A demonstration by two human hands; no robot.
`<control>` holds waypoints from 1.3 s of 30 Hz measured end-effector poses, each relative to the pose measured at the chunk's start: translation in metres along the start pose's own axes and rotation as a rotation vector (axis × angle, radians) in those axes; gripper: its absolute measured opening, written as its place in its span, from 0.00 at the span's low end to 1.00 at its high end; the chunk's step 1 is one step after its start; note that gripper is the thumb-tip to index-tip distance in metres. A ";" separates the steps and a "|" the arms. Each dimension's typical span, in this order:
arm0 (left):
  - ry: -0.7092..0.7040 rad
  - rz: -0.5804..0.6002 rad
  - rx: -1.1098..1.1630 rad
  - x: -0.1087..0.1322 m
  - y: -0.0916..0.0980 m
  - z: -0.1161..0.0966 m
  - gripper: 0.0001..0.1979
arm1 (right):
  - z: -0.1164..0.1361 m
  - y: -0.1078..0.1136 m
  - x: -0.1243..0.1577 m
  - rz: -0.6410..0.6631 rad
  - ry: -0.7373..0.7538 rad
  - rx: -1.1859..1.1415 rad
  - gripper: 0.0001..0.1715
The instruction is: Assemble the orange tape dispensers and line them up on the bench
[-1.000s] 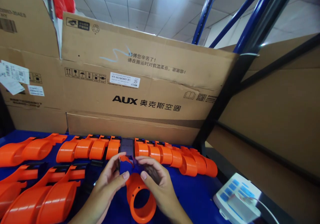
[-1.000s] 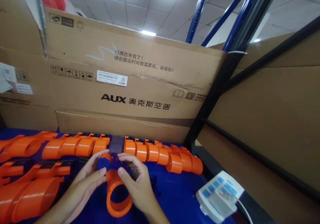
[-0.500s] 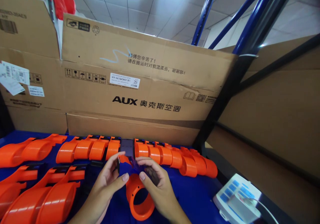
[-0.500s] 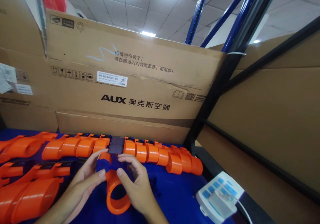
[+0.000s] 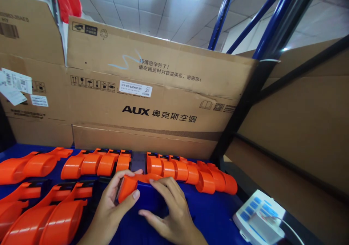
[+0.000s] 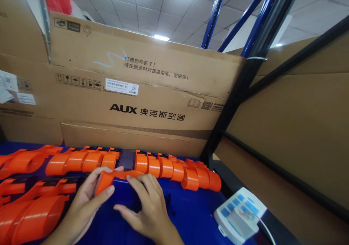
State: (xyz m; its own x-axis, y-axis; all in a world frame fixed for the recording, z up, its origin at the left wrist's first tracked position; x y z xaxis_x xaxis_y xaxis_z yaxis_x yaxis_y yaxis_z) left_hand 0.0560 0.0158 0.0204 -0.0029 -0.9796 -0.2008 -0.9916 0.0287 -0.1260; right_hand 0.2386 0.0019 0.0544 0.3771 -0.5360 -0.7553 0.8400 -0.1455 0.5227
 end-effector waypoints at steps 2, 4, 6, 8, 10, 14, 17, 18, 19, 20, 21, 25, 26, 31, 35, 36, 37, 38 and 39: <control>-0.009 -0.002 -0.020 -0.002 0.002 0.004 0.17 | 0.001 -0.001 0.000 0.003 0.044 0.040 0.40; -0.030 -0.026 -0.054 -0.004 0.004 0.006 0.17 | 0.003 -0.002 0.000 -0.002 0.066 0.055 0.41; -0.055 -0.061 -0.084 -0.005 0.007 0.007 0.16 | 0.006 -0.002 -0.001 -0.008 0.083 0.063 0.41; -0.071 -0.076 -0.095 -0.005 0.009 0.007 0.16 | 0.007 -0.002 -0.001 -0.008 0.094 0.069 0.40; -0.073 -0.067 -0.098 -0.004 0.008 0.007 0.15 | 0.008 -0.001 -0.001 -0.011 0.096 0.067 0.39; -0.102 0.011 -0.012 0.000 0.002 0.003 0.27 | 0.002 0.001 0.001 -0.066 0.017 -0.029 0.41; -0.241 0.121 -0.001 0.007 -0.004 -0.004 0.44 | -0.014 0.004 0.003 -0.211 -0.202 -0.223 0.34; -0.308 0.165 -0.095 0.009 -0.007 -0.007 0.46 | -0.020 0.005 0.005 -0.277 -0.291 -0.303 0.31; -0.387 0.207 -0.239 0.012 -0.010 -0.010 0.48 | -0.027 0.005 0.008 -0.340 -0.378 -0.378 0.29; -0.476 0.243 -0.409 0.014 -0.014 -0.013 0.49 | -0.033 0.004 0.011 -0.388 -0.458 -0.442 0.29; -0.573 0.265 -0.579 0.017 -0.017 -0.016 0.50 | -0.039 0.002 0.015 -0.415 -0.530 -0.493 0.31; -0.892 0.105 -0.976 0.027 -0.021 -0.031 0.47 | -0.050 -0.012 0.033 -0.318 -0.685 -0.597 0.37; -0.926 0.052 -1.025 0.030 -0.018 -0.035 0.46 | -0.050 -0.016 0.036 -0.270 -0.694 -0.615 0.37; -0.954 -0.024 -1.187 0.030 0.029 -0.066 0.44 | -0.038 -0.027 0.030 -0.054 -0.666 -0.698 0.38; -0.787 -0.186 -1.465 -0.008 0.115 -0.116 0.38 | -0.026 -0.018 0.011 -0.069 -0.589 -0.777 0.43; -0.753 -0.201 -1.529 -0.019 0.137 -0.128 0.36 | -0.025 -0.016 0.008 -0.081 -0.591 -0.780 0.42; -0.709 -0.169 -1.596 -0.030 0.156 -0.136 0.33 | -0.024 -0.015 0.007 -0.089 -0.592 -0.781 0.41; -0.669 -0.134 -1.638 -0.040 0.174 -0.142 0.30 | -0.024 -0.014 0.006 -0.091 -0.589 -0.785 0.40; -0.647 -0.125 -1.657 -0.047 0.188 -0.145 0.27 | -0.023 -0.014 0.006 -0.084 -0.585 -0.792 0.40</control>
State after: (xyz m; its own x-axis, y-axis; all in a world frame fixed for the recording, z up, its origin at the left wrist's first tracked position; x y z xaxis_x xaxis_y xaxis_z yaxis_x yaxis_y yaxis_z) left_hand -0.1493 0.0382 0.1468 -0.2836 -0.7217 -0.6315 -0.0639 -0.6428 0.7634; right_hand 0.2384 0.0199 0.0332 0.2317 -0.9068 -0.3521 0.9540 0.2826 -0.1001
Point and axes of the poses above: each hand's wrist, its own x-axis away from the middle knuckle, its own y-axis out of the back of the hand, z = x × y, the point moved 5 cm from there along -x, towards the middle knuckle, and after that the axes turned 13 degrees about -x, right-handed, at the moved point
